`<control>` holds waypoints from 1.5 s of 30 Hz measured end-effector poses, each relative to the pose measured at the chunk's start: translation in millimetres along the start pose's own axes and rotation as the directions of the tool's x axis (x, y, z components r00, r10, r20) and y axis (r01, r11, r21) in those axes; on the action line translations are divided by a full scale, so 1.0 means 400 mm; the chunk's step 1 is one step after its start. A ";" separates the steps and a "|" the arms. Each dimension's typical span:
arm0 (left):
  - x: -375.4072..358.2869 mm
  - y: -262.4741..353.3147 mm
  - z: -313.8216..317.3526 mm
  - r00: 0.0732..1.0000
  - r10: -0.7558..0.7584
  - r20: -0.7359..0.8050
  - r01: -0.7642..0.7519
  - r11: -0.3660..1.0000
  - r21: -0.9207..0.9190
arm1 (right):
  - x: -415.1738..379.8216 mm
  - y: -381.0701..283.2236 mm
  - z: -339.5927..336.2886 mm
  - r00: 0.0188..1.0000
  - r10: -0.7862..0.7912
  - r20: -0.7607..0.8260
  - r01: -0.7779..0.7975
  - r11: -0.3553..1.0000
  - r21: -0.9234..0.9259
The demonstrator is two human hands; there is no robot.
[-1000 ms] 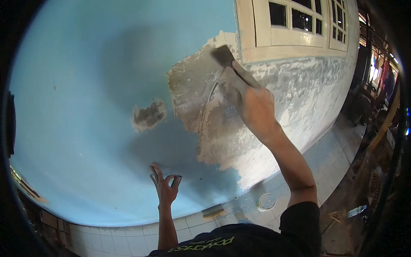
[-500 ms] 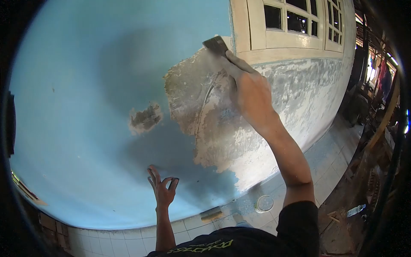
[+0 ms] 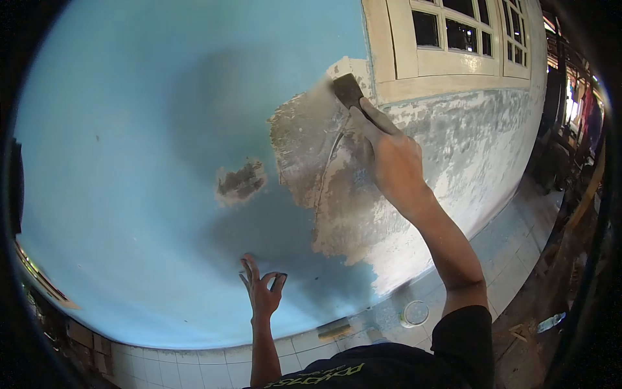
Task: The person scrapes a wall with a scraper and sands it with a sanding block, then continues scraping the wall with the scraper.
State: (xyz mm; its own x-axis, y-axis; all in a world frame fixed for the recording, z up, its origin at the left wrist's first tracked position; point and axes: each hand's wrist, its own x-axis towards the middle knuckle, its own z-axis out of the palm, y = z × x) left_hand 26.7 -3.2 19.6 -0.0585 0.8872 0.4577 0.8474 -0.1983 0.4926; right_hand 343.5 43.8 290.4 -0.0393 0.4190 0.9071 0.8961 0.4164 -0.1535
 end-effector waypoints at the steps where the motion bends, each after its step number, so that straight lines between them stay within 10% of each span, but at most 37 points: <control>1: -0.002 -0.008 0.008 1.000 -0.003 0.003 0.003 1.000 -0.002 | 0.013 0.000 -0.007 1.000 0.000 0.005 0.000 1.000 -0.001; 45: 0.002 0.008 0.015 1.000 -0.011 -0.005 0.011 0.999 -0.043 | -0.023 -0.060 0.017 0.992 -0.106 0.073 0.109 0.993 -0.037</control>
State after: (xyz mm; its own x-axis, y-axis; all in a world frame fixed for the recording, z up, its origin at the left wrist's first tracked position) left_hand 32.5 -0.6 17.1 -0.0703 0.8871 0.4562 0.8231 -0.2068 0.5289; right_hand 319.5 35.7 283.1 -0.1660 0.4301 0.8874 0.9024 0.4291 -0.0391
